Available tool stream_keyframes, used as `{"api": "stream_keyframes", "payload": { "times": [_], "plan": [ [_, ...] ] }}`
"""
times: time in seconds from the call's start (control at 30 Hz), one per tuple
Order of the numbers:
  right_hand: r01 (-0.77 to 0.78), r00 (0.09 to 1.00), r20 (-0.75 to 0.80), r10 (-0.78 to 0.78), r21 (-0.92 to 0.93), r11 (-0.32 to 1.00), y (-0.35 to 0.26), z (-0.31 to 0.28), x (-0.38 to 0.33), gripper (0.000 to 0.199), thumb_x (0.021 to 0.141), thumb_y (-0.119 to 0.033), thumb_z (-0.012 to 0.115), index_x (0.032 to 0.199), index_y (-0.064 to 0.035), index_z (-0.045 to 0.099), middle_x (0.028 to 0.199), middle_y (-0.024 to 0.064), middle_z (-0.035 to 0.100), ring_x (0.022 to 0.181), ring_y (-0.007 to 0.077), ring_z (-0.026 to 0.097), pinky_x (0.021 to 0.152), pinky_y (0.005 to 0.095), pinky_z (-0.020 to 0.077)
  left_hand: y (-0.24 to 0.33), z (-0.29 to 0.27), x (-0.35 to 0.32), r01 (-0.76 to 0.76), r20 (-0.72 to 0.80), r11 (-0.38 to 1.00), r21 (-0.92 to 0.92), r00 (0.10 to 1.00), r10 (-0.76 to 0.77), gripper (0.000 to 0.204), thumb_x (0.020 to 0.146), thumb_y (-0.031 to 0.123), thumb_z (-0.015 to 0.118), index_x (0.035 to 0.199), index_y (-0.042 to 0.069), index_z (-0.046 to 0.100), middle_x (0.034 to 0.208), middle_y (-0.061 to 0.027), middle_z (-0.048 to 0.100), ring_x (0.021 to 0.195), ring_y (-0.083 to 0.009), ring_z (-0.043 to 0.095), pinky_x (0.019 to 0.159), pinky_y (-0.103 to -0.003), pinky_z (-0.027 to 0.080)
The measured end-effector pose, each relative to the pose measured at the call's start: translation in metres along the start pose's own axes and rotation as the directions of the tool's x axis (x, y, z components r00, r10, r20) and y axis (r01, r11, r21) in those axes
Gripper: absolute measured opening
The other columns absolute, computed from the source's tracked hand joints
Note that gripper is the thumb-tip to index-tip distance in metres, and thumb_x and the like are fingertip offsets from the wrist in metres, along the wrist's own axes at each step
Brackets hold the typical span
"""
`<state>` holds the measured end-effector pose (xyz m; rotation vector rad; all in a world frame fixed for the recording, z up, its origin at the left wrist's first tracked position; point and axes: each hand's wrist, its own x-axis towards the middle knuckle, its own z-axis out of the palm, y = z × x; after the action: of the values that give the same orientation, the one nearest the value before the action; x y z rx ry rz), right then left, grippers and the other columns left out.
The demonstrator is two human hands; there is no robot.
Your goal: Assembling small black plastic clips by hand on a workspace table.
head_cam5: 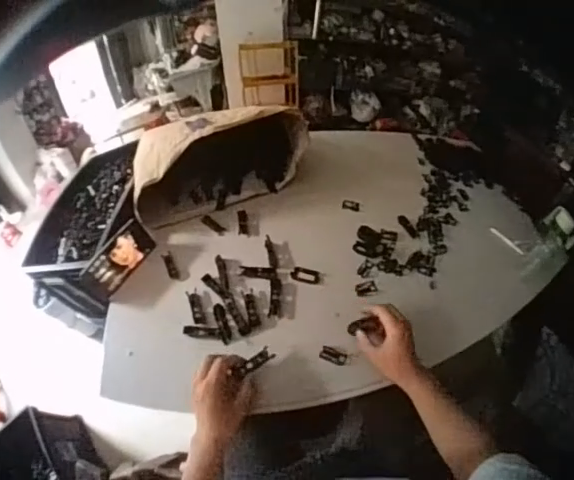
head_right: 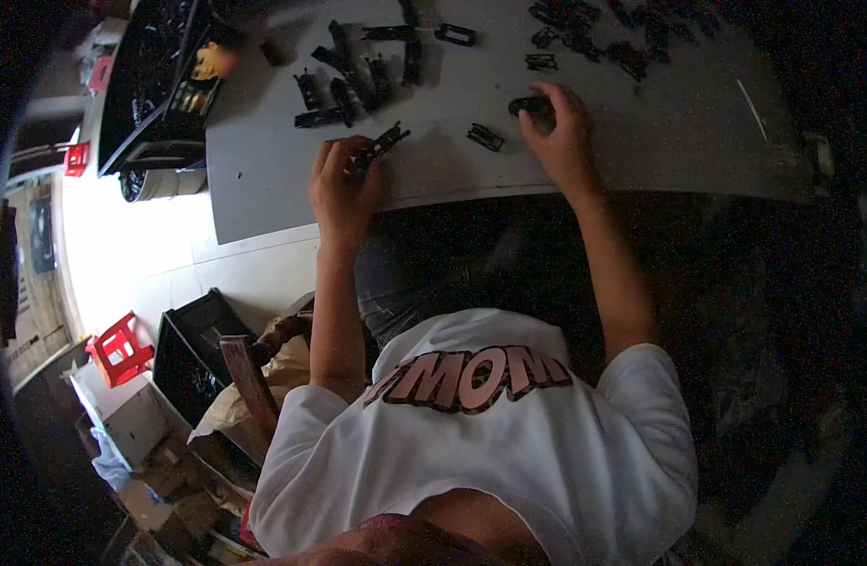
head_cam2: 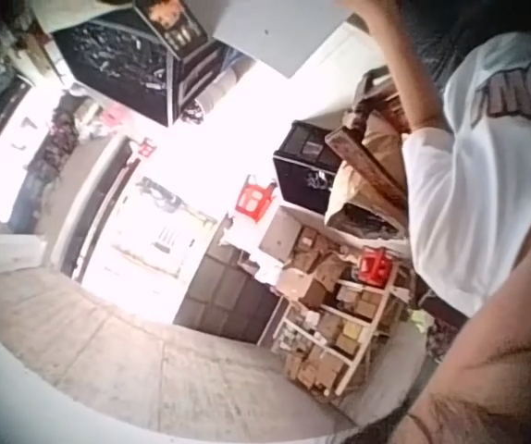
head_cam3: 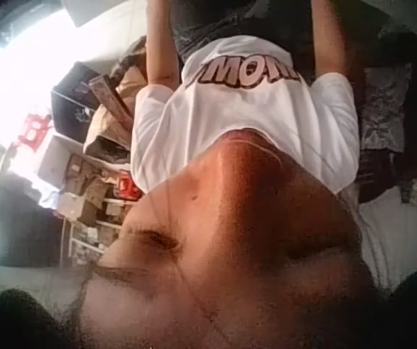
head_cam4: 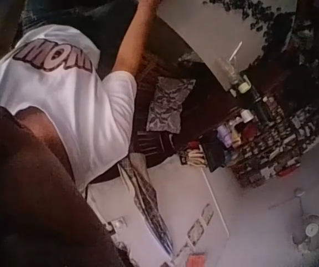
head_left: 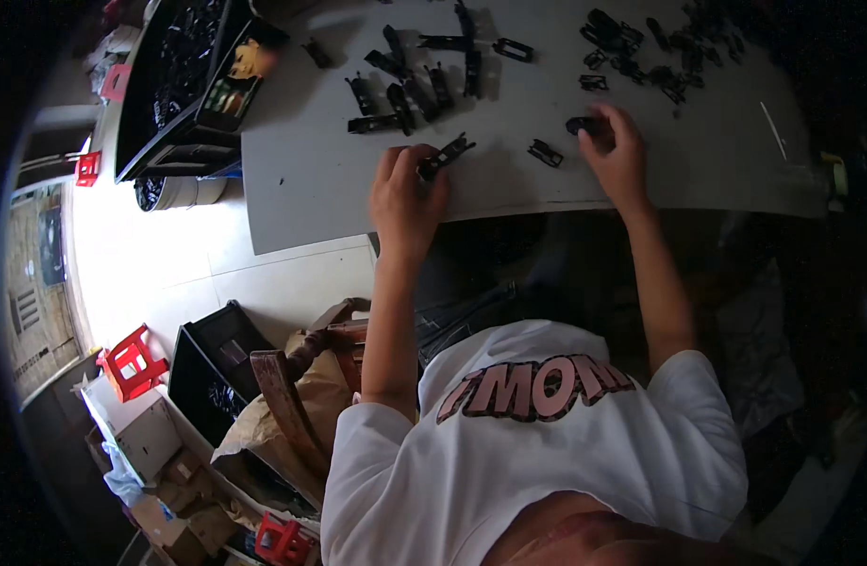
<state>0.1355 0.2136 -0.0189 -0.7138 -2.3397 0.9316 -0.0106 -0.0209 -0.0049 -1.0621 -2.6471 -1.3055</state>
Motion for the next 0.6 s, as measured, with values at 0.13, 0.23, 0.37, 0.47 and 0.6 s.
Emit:
{"api": "stream_keyframes", "payload": {
  "times": [0.13,0.23,0.37,0.47,0.6],
  "plan": [
    [-0.013,0.999,0.041,0.025,-0.272,0.962,-0.011,-0.013,-0.021,0.025,0.079,-0.009,0.067,0.1,-0.0005,0.058,0.092,0.0093,0.057,0.087,0.022,0.06,0.073,0.0314,0.0491,0.016,0.009,-0.005,-0.02,0.13,0.981,-0.195,0.99,0.046,0.027,0.073,0.001,0.067,0.099,0.006,0.061,0.095,-0.0098,0.058,0.081,-0.0227,0.061,0.068,-0.031,0.049],
    [0.058,0.998,-0.001,-0.059,-0.172,0.983,-0.033,-0.002,-0.03,0.026,0.077,-0.007,0.067,0.099,-0.0006,0.057,0.092,0.0106,0.055,0.087,0.0243,0.059,0.073,0.0339,0.049,0.025,0.014,-0.006,-0.046,0.199,0.972,-0.23,0.976,0.093,0.027,0.073,0.001,0.067,0.099,0.005,0.062,0.097,-0.0117,0.058,0.084,-0.0251,0.062,0.072,-0.032,0.05],
    [0.15,0.989,0.017,-0.15,-0.217,0.965,-0.05,0.01,-0.03,0.025,0.075,-0.006,0.067,0.097,-0.0022,0.056,0.095,0.011,0.054,0.087,0.0274,0.058,0.073,0.0353,0.0488,0.025,0.015,-0.01,-0.065,0.228,0.966,-0.249,0.966,0.124,0.028,0.069,0.002,0.066,0.097,0.005,0.062,0.093,-0.0133,0.056,0.082,-0.031,0.057,0.072,-0.037,0.048],
    [0.171,0.985,0.034,-0.168,-0.268,0.948,-0.051,0.019,-0.03,0.025,0.074,-0.007,0.068,0.095,-0.003,0.056,0.092,0.0105,0.055,0.084,0.0293,0.057,0.07,0.0356,0.0488,0.027,0.013,-0.012,-0.044,0.242,0.963,-0.267,0.964,0.111,0.027,0.07,0.002,0.067,0.097,0.005,0.062,0.091,-0.0132,0.058,0.078,-0.029,0.059,0.07,-0.035,0.048],
    [0.105,0.991,0.107,-0.074,-0.311,0.945,-0.05,0.023,-0.026,0.026,0.073,-0.007,0.069,0.096,-0.0028,0.057,0.09,0.0104,0.055,0.08,0.0296,0.058,0.068,0.0358,0.0492,0.029,0.014,-0.012,0.087,0.306,0.93,-0.357,0.952,0.029,0.027,0.072,0.003,0.068,0.098,0.004,0.062,0.086,-0.0128,0.061,0.072,-0.0255,0.061,0.067,-0.033,0.049]
  ]
}}
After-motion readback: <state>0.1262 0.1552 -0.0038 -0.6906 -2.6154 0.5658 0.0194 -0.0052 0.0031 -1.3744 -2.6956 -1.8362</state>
